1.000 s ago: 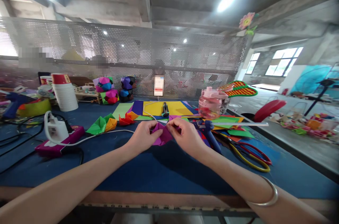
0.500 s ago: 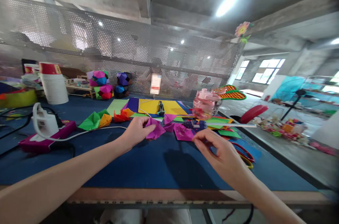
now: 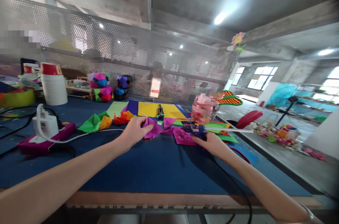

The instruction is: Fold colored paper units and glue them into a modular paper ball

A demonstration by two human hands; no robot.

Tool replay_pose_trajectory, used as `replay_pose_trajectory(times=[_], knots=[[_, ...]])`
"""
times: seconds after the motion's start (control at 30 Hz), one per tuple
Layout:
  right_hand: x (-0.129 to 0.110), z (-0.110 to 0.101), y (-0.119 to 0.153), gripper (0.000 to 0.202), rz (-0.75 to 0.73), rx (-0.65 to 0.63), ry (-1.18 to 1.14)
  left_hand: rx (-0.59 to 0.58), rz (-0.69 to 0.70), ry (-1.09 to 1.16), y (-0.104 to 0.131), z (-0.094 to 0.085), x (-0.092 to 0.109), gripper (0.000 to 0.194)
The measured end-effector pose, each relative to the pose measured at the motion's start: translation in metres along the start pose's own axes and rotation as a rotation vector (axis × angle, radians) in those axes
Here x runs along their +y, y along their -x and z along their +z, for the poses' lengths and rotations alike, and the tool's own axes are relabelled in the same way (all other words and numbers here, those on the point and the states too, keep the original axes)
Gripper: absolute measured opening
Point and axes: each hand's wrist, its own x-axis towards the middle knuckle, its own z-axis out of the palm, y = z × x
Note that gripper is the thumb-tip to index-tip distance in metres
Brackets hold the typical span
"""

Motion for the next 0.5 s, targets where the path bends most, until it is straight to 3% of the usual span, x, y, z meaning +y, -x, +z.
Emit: replay_pose_trajectory(times=[0.13,0.3,0.5], knots=[[-0.002,-0.002,-0.003,0.043,0.008,0.027,0.061,0.014,0.003,-0.007,-0.001,-0.002,0.0,0.018],[-0.009,-0.016,-0.01,0.047,0.083,0.171,-0.032,0.017,0.004,0.001,-0.003,-0.003,-0.004,0.019],[-0.044,-0.017,-0.013,0.043,-0.088,0.258,-0.252,0.037,-0.023,0.011,-0.004,-0.004,-0.003,0.018]])
